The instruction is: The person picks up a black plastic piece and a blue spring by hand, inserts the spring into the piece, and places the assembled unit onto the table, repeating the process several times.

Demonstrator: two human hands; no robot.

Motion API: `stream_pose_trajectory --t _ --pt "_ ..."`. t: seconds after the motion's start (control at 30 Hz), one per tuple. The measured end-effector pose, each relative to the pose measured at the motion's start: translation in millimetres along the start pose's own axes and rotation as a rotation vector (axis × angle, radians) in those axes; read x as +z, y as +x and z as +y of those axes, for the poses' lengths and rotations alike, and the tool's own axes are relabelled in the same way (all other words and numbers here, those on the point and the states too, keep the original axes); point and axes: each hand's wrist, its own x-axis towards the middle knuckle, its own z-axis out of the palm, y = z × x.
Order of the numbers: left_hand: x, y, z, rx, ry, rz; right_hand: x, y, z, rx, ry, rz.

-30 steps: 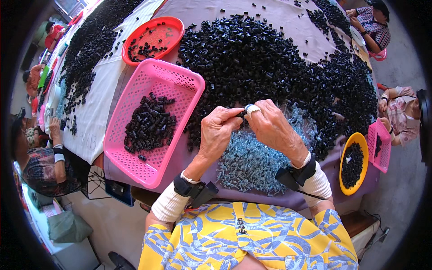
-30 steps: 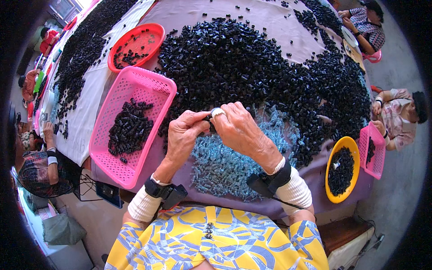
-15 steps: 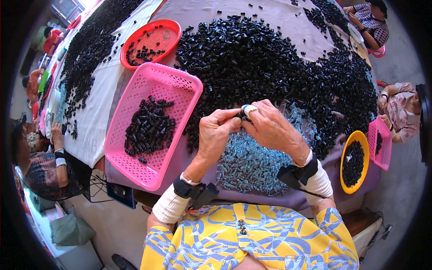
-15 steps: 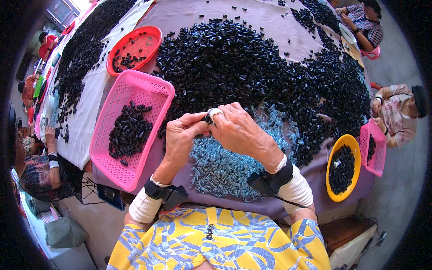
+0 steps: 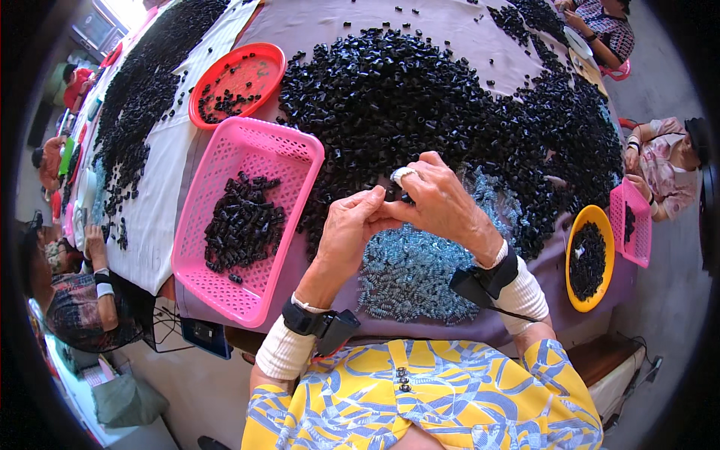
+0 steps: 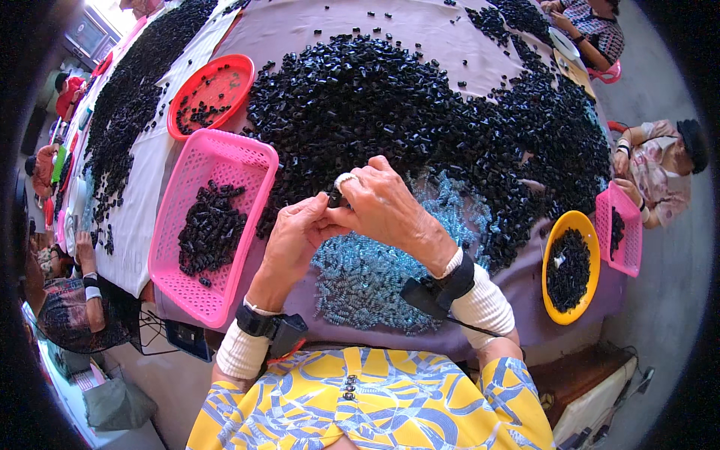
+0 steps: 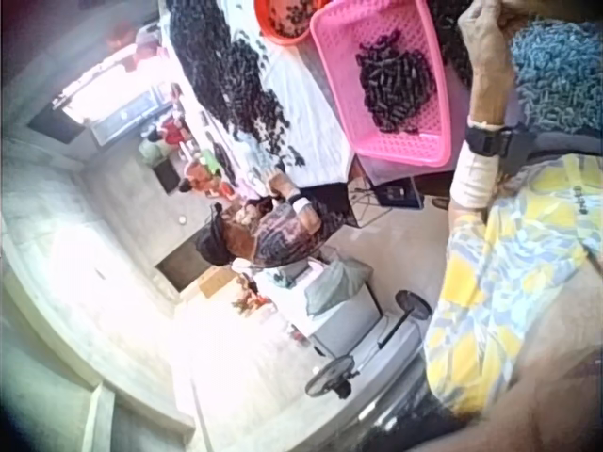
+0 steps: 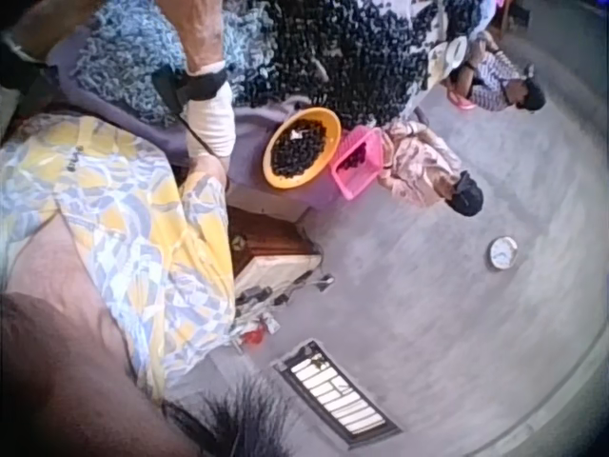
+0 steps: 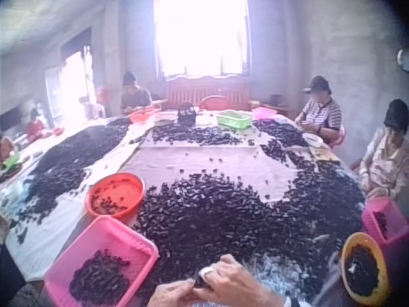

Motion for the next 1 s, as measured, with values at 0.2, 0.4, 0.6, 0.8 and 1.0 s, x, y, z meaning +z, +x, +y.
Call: stream_pose_trajectory --t 0.2,0.4,0.6,0.8,1.0 --pt "-4 -1 -5 0.001 -0.036 -0.053 -2 -1 -4 0.007 -0.017 -0.032" --pt "-2 -1 -8 0.022 -0.036 -0.032 3 -5 0 -0.025 -0.021 0.009" --pt "-1 -1 -12 0.063 -0.005 -0.03 -3 -4 -8 -0.041 0.016 -0.084" --pt "7 -3 -4 0.016 0.046 -0.047 2 -10 3 -0.052 -0.003 -0.085" --pt "2 0 -5 0.005 0.118 -0.035 -2 -11 4 0.026 0.078 -0.275"
